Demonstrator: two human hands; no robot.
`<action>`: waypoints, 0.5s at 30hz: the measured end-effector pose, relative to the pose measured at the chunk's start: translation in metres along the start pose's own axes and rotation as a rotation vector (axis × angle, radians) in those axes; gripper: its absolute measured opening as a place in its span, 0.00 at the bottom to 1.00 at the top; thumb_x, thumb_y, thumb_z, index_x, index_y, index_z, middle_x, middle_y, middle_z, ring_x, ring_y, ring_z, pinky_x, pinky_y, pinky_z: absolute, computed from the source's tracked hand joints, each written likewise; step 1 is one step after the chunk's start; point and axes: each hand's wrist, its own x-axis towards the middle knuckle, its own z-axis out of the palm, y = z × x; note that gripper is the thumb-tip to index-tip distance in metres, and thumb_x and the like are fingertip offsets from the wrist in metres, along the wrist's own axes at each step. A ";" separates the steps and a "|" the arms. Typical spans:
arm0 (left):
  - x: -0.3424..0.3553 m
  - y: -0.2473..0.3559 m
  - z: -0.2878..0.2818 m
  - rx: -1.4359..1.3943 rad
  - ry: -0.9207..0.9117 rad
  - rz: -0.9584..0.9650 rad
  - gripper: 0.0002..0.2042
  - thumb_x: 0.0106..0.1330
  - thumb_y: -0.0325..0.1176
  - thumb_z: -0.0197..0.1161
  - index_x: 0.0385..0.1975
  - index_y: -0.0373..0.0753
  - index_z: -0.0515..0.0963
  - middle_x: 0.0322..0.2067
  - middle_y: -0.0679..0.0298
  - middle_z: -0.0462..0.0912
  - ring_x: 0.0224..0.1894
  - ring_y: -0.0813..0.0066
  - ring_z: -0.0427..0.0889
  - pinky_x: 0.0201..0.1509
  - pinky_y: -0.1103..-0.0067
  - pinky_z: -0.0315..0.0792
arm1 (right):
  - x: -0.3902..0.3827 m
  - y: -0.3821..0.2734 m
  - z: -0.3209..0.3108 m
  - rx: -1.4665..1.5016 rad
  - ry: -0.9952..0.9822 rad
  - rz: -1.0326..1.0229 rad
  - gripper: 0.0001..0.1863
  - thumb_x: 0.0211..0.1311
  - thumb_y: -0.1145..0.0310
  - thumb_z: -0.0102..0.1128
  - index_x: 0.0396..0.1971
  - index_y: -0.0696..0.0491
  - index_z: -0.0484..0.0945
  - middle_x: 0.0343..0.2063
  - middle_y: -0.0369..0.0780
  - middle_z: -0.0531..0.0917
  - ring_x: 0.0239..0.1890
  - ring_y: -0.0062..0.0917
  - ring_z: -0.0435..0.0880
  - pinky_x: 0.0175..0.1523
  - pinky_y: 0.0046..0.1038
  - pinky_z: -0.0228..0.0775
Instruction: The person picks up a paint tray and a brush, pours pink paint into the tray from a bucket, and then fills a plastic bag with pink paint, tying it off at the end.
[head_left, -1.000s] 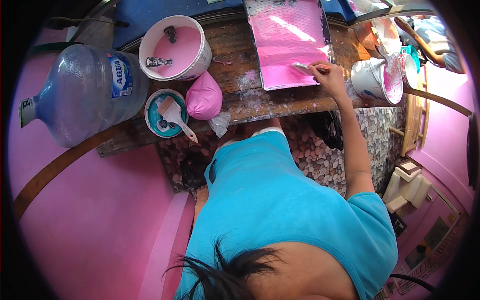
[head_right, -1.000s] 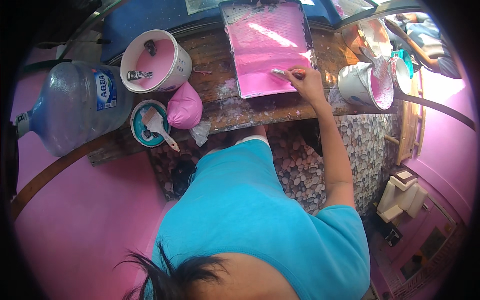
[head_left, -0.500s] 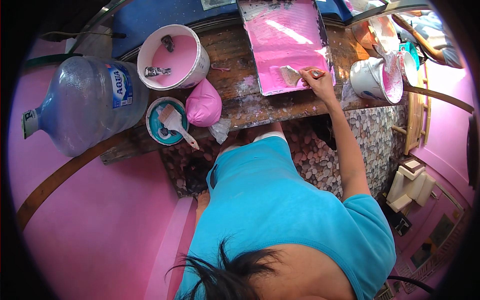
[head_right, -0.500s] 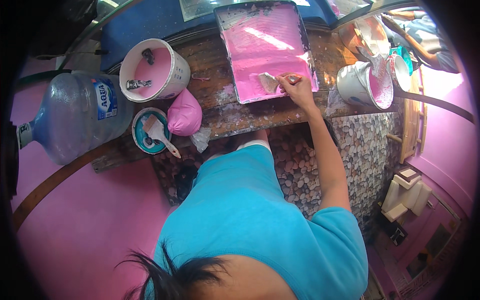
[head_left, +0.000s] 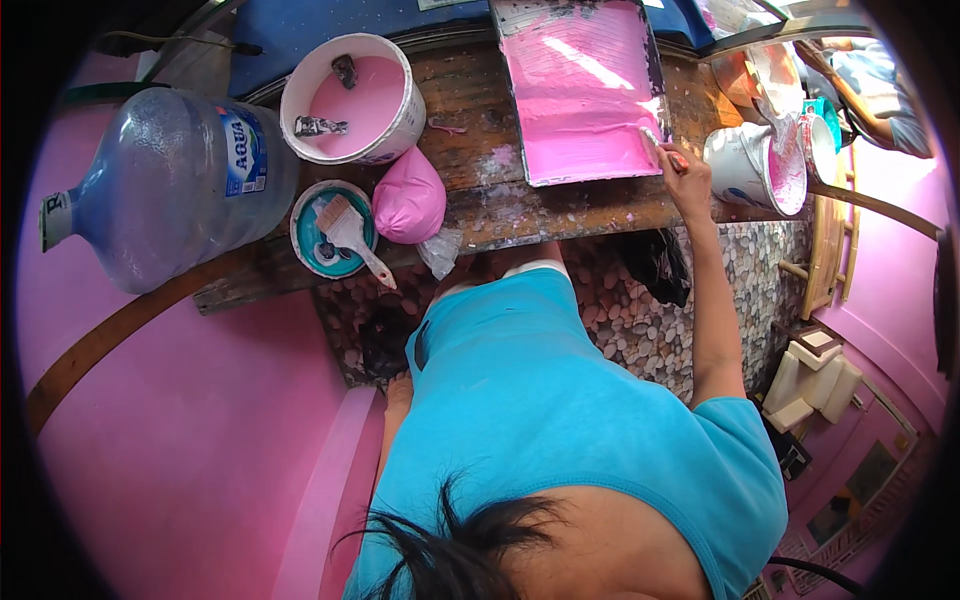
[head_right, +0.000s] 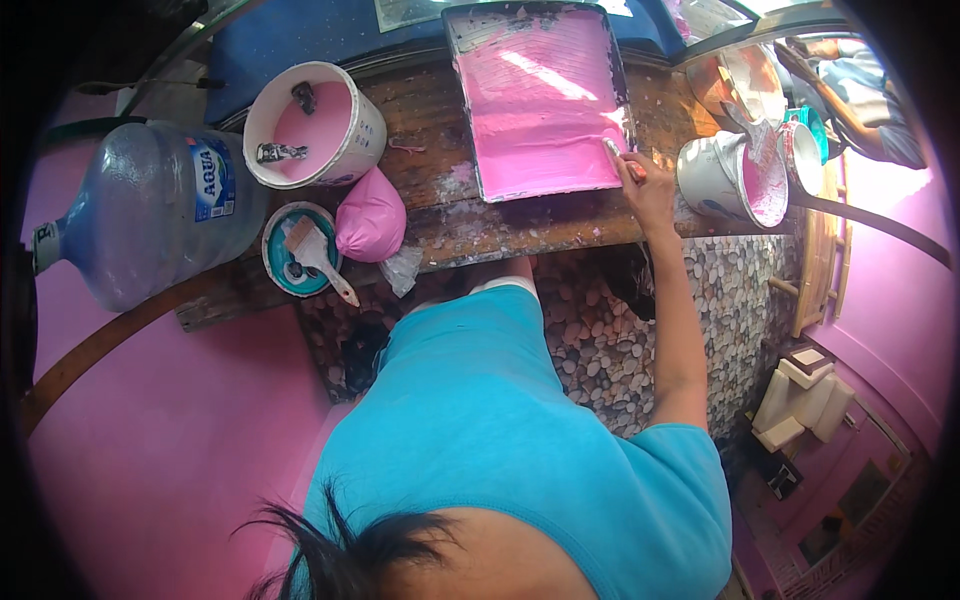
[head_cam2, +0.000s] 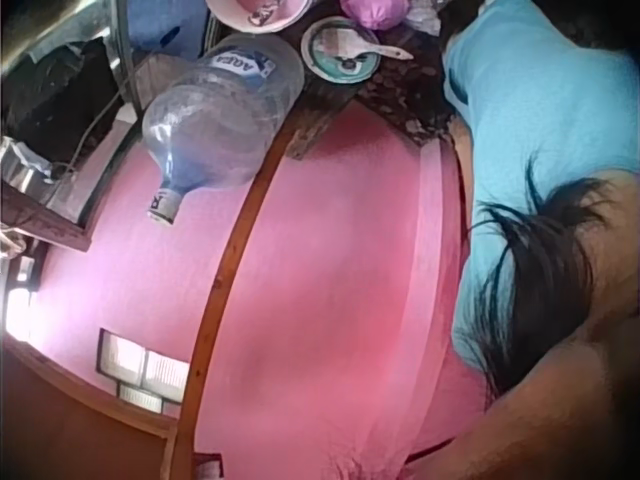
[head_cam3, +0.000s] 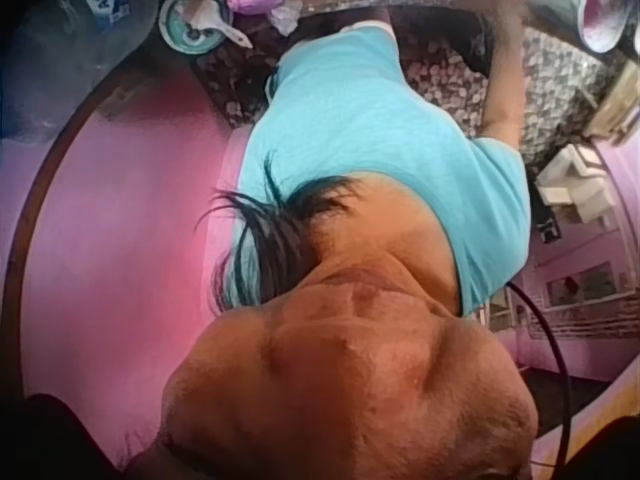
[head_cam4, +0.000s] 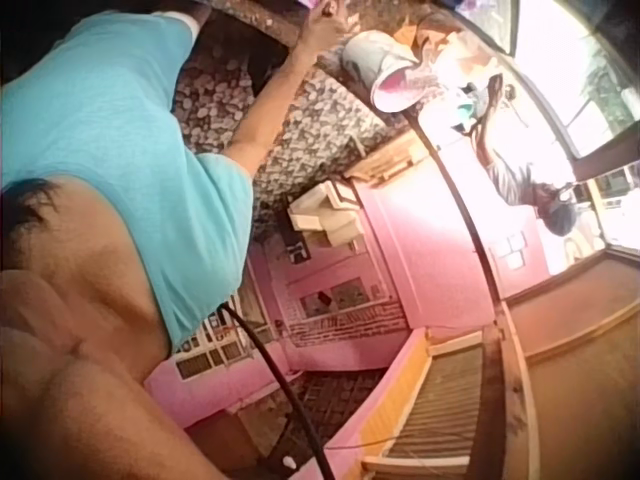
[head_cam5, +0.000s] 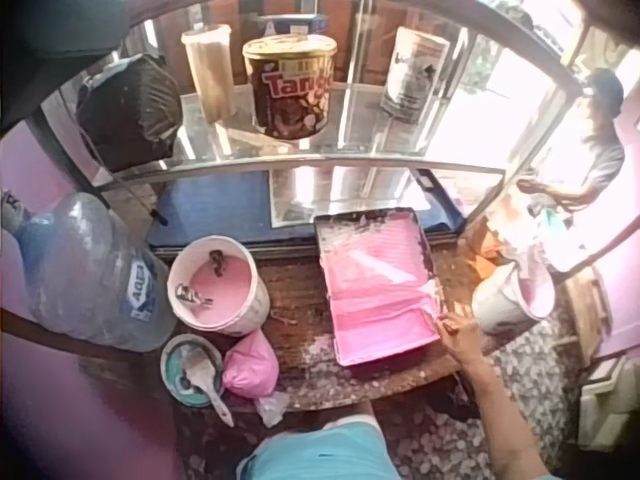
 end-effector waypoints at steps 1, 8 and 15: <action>0.000 0.001 -0.001 0.005 -0.021 -0.031 0.20 0.61 0.39 0.47 0.52 0.41 0.69 0.49 0.53 0.72 0.51 0.52 0.71 0.55 0.65 0.65 | -0.002 -0.004 0.004 -0.017 -0.001 -0.008 0.08 0.56 0.67 0.62 0.31 0.57 0.81 0.20 0.46 0.81 0.22 0.33 0.81 0.29 0.28 0.70; 0.002 -0.001 0.001 0.017 0.028 0.006 0.19 0.62 0.38 0.47 0.51 0.41 0.70 0.49 0.53 0.72 0.51 0.51 0.71 0.57 0.64 0.66 | 0.000 -0.033 0.021 0.074 -0.085 0.040 0.08 0.56 0.67 0.62 0.31 0.56 0.81 0.20 0.45 0.81 0.22 0.31 0.81 0.29 0.27 0.69; 0.007 -0.021 0.036 0.091 0.086 0.103 0.19 0.60 0.36 0.46 0.50 0.38 0.71 0.48 0.55 0.74 0.49 0.58 0.72 0.52 0.67 0.66 | 0.011 -0.016 0.006 -0.108 0.050 -0.034 0.11 0.58 0.64 0.60 0.30 0.57 0.81 0.18 0.46 0.80 0.21 0.35 0.80 0.29 0.29 0.70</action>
